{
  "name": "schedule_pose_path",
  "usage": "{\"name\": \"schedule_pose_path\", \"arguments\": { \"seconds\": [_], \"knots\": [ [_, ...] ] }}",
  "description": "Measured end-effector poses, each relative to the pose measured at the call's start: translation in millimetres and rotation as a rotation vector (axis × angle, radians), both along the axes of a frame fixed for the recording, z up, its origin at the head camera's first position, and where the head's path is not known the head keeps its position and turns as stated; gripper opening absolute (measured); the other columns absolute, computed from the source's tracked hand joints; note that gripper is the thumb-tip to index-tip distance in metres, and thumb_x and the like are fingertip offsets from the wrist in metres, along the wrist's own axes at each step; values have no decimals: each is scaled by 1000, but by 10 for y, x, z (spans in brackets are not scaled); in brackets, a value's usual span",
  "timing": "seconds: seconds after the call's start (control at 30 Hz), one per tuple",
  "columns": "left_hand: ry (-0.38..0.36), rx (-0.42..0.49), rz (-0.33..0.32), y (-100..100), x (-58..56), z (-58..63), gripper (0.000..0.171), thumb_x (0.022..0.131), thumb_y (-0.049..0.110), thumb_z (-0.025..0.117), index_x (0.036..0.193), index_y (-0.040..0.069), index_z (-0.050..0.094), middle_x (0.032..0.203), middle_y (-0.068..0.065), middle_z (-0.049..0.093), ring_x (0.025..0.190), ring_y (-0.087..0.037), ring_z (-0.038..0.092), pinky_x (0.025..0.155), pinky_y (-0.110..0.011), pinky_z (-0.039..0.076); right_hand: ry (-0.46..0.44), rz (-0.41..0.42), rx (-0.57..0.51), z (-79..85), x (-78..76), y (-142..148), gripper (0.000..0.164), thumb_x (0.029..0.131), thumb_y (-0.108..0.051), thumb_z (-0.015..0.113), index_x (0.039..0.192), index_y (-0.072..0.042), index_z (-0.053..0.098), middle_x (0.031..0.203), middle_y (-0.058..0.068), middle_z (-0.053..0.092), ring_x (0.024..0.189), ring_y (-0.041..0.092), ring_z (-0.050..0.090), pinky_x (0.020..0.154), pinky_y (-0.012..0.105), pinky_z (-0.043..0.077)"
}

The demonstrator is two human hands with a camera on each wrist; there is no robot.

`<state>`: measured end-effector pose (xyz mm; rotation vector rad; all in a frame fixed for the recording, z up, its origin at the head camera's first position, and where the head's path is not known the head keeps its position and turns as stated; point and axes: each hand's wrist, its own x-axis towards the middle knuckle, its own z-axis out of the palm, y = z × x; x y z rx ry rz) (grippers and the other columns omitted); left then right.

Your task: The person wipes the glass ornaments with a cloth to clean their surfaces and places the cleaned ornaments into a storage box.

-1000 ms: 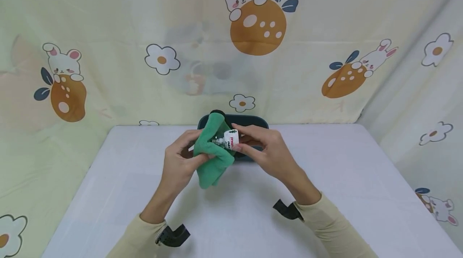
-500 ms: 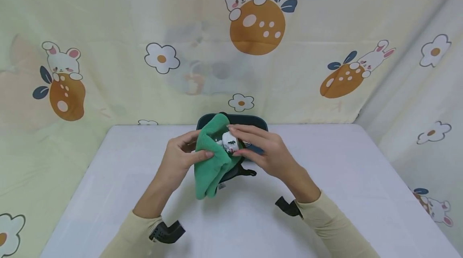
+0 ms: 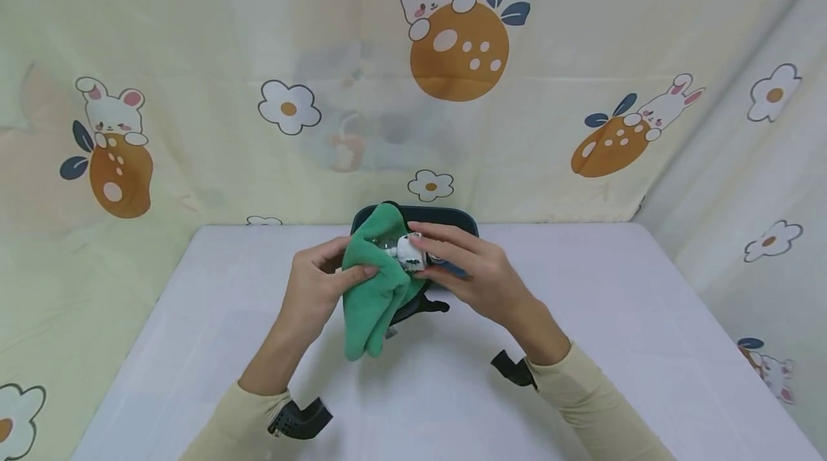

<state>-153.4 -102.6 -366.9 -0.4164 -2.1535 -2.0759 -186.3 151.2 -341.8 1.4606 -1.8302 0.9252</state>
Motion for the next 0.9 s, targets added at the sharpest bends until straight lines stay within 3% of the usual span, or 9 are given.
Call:
{"name": "schedule_pose_path", "arguments": {
  "seconds": [0.23,0.47,0.6,0.77,0.9],
  "knots": [
    [208,-4,85,72,15,-42,36,82,3,84,116,7,74,112,-7,72,108,-21,67,83,-35,62,-130,-104,29,7,15,23,48,98,-26,69,136,1,61,134,16,64,113,26,68,94,25,56],
    [397,-56,138,105,42,-58,45,81,-6,81,124,5,72,115,-8,70,106,-19,69,77,-33,62,-304,-130,19,-3,17,9,49,92,-9,75,138,0,60,121,13,70,94,17,72,82,25,60],
    [414,-89,135,92,50,-55,48,82,-8,80,127,5,71,117,-7,70,106,-19,68,80,-32,61,-399,-146,40,-2,27,11,48,92,-6,74,138,-2,60,115,9,71,92,15,72,81,22,59],
    [380,-87,111,54,57,-80,50,81,-12,78,127,7,71,119,-6,70,110,-21,68,83,-32,61,-544,-101,61,28,43,12,48,94,-4,71,140,-4,60,121,7,68,100,17,71,84,25,60],
    [335,-68,95,46,49,-98,47,82,-8,79,125,8,72,118,-6,70,111,-21,69,82,-33,61,-565,-67,46,30,45,10,49,93,-1,71,141,-3,59,128,10,65,106,20,70,87,29,60]
  ]
}}
